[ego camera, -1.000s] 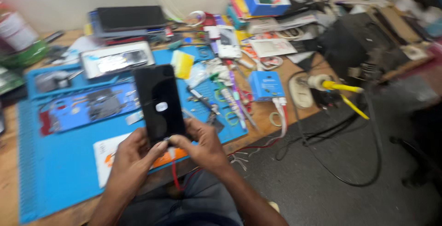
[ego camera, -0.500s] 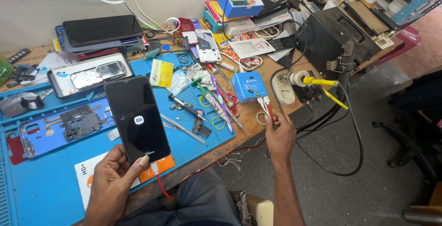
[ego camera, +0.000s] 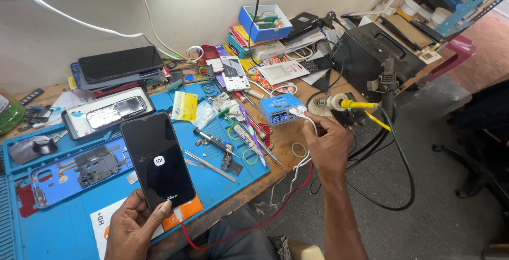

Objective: The person connects a charging cable to a smartphone, then uses a screwdriver to remove screws from the back of the device. They continue to manipulate the internal components with the screwdriver and a pen-like tool while the phone remains connected to a power source.

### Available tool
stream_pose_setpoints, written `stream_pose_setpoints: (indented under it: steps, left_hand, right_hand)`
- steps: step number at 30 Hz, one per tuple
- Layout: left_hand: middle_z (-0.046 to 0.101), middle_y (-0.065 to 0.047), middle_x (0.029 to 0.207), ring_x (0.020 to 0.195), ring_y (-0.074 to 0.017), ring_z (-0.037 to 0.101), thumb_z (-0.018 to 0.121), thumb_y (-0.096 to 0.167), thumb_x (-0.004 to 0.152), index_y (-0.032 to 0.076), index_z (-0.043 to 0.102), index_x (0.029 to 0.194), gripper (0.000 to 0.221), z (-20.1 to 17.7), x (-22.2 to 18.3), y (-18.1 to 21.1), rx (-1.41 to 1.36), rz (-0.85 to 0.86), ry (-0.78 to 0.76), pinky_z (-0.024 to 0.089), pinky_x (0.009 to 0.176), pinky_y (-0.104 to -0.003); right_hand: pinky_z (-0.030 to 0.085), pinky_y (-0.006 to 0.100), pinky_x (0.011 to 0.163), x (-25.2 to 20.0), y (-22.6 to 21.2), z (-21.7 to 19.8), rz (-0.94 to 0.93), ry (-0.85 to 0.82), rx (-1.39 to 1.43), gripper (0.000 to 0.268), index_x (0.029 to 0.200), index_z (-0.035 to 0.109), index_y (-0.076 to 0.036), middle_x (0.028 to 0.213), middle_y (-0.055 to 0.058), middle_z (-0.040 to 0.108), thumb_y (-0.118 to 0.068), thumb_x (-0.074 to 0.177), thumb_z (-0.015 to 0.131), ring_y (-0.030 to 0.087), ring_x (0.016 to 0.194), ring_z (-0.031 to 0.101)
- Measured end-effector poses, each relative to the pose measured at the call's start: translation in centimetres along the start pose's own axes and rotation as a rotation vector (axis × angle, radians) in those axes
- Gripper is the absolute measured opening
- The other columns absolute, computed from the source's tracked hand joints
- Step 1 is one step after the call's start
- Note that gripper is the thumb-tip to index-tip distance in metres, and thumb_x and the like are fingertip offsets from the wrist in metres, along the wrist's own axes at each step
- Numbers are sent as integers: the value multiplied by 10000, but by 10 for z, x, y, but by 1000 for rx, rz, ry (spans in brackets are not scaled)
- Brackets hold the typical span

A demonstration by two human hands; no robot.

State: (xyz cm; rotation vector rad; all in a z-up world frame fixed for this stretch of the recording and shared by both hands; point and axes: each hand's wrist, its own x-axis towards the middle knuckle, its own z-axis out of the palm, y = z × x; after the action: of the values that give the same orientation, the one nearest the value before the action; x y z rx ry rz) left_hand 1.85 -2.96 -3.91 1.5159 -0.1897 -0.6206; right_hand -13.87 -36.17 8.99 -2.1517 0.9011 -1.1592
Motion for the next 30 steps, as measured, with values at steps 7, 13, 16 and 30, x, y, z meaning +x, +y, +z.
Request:
stream_pose_setpoints:
  steps: [7,13,16,30]
  left_hand:
    - [800,-225,903,944,-236,788,701,63,854,-18,663,1083,245,-1,1,-4,-16,0,-2,639,891,-411]
    - [796,-224,896,933,-234,787,701,74,855,-18,658,1079,246,-1,2,-6,-17,-14,-6,645,884,-417]
    - [795,-228,900,935,-236,787,703,73,855,-21,658,1081,249,0,2,-3,-19,-9,-2,644,882,-416]
    - [782,-237,935,984,-237,778,699,66,849,-32,650,1112,286,4,-4,8,-48,-19,1,630,905,-404]
  right_hand:
    - [450,223,515,9,-8,2,56,11,-20,288,1138,793,-60,742,44,753,-66,855,741,42,596,602]
    - [457,225,516,10,-2,5,63,18,-32,280,1132,797,-65,732,46,750,-75,857,746,54,592,608]
    - [473,216,534,12,-3,6,48,33,-32,272,1122,795,-55,750,41,761,-68,855,745,49,611,638]
    - [458,225,484,10,-8,7,49,24,-25,253,1111,787,-19,733,63,753,-51,864,740,69,571,635]
